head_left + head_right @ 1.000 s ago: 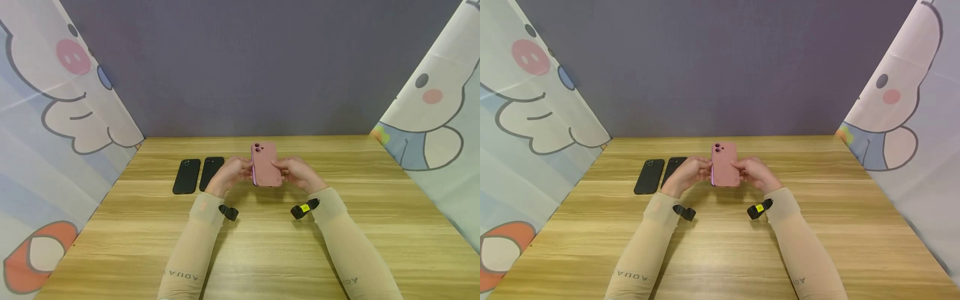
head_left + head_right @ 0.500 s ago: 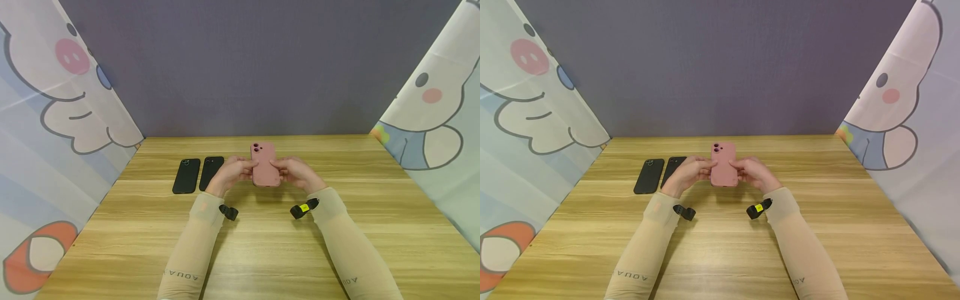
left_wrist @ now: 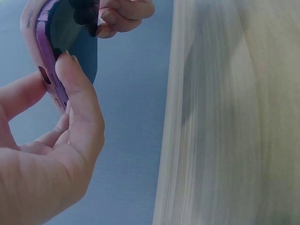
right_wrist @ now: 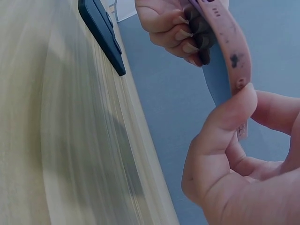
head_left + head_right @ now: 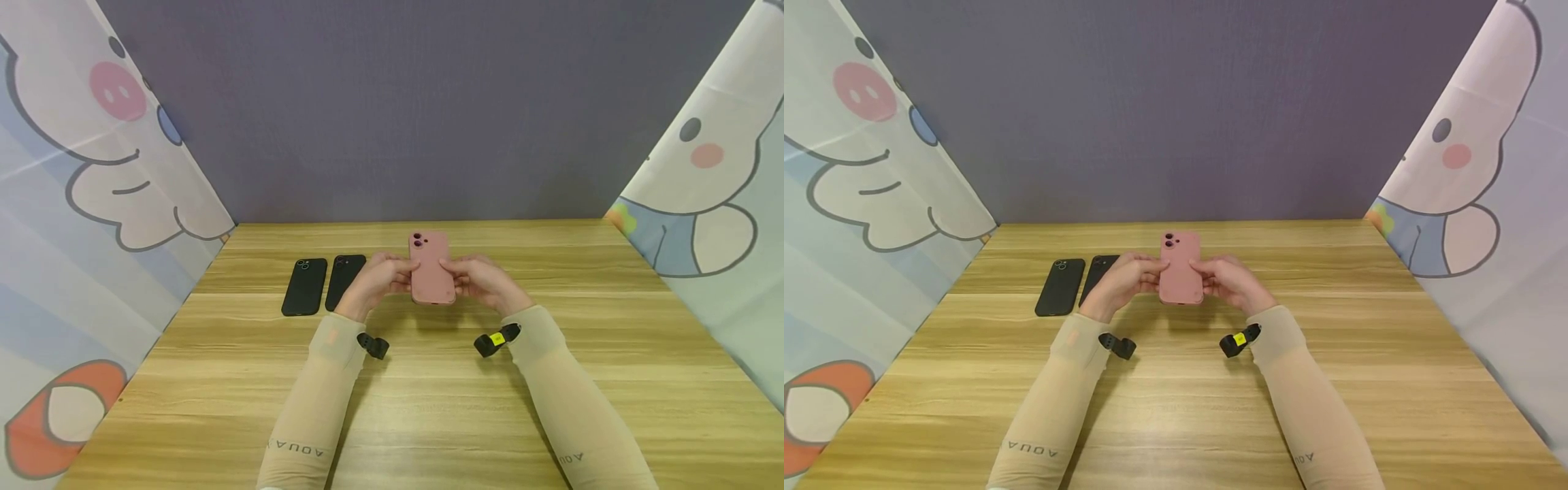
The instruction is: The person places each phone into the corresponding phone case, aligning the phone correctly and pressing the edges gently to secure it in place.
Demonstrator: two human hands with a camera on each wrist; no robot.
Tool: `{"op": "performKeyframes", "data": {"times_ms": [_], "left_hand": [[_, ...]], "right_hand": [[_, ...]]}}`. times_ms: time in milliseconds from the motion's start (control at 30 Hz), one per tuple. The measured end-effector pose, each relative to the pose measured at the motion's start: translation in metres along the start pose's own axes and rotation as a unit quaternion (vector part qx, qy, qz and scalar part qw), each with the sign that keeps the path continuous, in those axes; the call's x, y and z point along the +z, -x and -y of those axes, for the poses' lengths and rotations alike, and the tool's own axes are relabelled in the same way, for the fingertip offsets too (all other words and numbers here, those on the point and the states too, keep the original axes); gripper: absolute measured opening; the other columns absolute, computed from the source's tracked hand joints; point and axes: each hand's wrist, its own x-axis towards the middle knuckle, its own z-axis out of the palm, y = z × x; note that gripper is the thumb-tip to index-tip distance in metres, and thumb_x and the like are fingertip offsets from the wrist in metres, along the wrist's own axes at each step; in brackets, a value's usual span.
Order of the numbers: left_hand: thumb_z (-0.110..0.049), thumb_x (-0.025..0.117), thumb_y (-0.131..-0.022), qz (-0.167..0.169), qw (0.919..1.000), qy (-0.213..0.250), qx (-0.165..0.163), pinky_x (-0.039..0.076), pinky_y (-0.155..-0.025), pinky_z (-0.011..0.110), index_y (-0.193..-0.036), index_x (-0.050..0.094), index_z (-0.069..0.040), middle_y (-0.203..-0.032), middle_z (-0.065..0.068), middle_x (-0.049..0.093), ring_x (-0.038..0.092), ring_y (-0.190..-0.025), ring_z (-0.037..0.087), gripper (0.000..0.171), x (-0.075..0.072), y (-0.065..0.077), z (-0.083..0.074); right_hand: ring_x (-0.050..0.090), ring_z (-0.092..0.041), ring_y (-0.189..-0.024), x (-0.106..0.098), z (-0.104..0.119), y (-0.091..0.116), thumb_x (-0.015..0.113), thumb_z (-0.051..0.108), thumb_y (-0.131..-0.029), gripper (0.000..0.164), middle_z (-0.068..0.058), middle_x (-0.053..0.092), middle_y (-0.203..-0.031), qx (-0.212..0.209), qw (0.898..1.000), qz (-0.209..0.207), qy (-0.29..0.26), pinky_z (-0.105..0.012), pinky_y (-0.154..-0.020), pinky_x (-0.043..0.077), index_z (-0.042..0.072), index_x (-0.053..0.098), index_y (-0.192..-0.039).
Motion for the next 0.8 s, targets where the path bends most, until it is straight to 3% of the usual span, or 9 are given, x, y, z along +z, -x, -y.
{"op": "performKeyframes", "data": {"times_ms": [300,800], "left_hand": [[-0.015,0.066,-0.09,0.018,0.9998,-0.005,0.007,0.056,-0.065,0.032,-0.099,0.069,0.003,-0.078,0.011,0.067,0.064,-0.066,0.02,0.021,-0.0015,0.0009,-0.0002],[-0.014,0.063,-0.091,0.08,0.9964,-0.025,0.013,0.054,-0.066,0.035,-0.098,0.067,0.004,-0.076,0.009,0.065,0.062,-0.064,0.019,0.02,-0.0001,0.0011,0.0006]], "right_hand": [[0.05,-0.014,-0.063,-0.0015,0.0029,0.0011,0.059,0.023,-0.095,0.021,-0.003,0.054,-0.075,-0.009,0.999,-0.031,0.005,-0.024,-0.057,0.046,0.004,0.061,-0.087],[0.044,-0.015,-0.061,-0.0077,0.003,0.0024,0.055,0.043,-0.094,0.036,-0.002,0.051,-0.075,-0.038,0.997,-0.065,-0.035,-0.026,-0.053,0.041,0.008,0.059,-0.094]]}}
